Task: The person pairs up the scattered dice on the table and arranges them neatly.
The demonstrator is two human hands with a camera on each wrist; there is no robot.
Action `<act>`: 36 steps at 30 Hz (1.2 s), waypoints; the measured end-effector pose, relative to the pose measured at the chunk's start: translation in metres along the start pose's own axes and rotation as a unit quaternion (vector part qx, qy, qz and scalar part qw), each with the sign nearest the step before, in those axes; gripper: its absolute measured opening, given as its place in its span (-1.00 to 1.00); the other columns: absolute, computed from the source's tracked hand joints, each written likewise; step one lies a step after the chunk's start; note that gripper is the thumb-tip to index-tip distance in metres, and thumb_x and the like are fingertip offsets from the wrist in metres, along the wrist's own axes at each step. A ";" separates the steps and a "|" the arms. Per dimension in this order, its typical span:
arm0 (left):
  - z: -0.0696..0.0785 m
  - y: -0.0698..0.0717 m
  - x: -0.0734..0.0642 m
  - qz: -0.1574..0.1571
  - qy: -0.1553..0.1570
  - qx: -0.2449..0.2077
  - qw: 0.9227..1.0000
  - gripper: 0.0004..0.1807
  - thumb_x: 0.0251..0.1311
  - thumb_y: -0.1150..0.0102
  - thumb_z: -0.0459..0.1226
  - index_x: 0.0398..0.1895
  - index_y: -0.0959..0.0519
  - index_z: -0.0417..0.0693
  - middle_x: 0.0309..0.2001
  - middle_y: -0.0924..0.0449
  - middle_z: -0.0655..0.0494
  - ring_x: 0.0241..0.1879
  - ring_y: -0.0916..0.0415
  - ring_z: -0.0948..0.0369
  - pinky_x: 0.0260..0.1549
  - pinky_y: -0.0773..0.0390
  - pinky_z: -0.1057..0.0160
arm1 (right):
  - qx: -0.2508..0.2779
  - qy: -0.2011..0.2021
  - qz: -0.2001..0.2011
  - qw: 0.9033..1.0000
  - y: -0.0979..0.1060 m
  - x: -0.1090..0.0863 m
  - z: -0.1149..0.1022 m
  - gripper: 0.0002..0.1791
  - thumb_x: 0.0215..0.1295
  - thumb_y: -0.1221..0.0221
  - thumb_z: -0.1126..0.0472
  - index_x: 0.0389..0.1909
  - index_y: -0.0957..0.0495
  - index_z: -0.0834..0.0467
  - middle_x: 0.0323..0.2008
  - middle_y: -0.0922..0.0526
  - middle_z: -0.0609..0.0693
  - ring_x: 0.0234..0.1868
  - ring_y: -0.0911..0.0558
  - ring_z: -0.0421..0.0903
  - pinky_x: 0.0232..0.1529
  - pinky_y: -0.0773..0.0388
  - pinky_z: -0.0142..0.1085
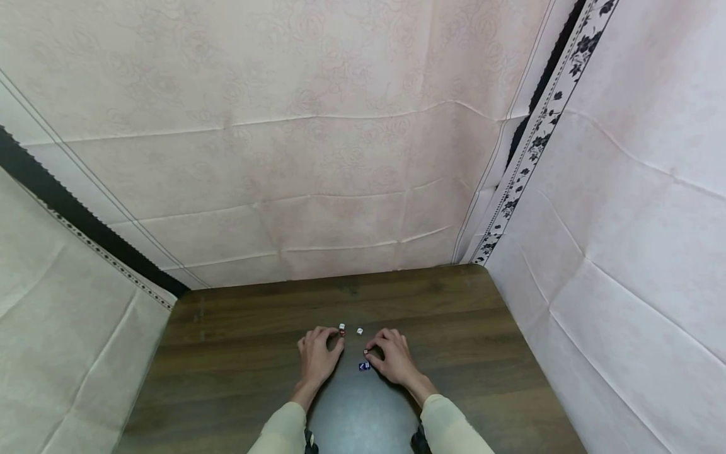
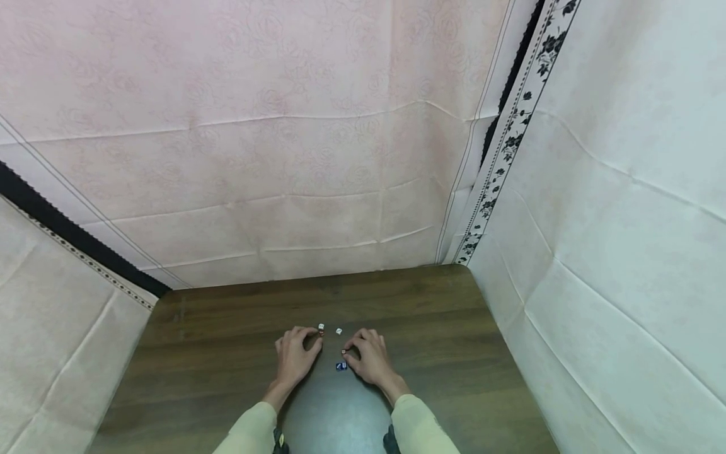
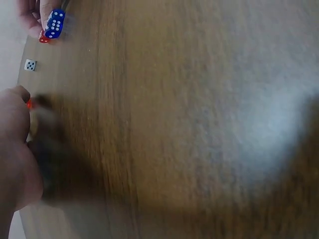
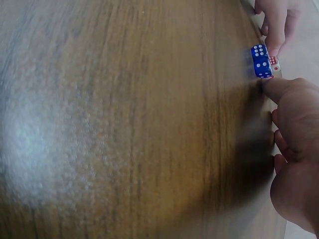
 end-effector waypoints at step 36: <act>-0.007 -0.009 0.000 0.036 -0.038 -0.014 0.999 -0.90 0.26 -0.62 -0.22 -0.19 -0.89 0.08 -0.11 -0.79 0.01 -0.04 -0.60 -0.11 0.07 -0.27 -0.28 | 0.001 0.000 0.002 1.000 0.001 0.000 -0.002 -0.91 0.48 -0.52 0.08 -0.08 -0.85 -0.08 0.00 -0.72 -0.11 0.11 -0.57 -0.06 0.15 -0.40 -0.05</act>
Point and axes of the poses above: each hand's wrist, its own x-axis towards the middle knuckle, its own y-axis out of the back of the hand, z = x × y, the point moved 6 cm from there along x, towards the middle knuckle
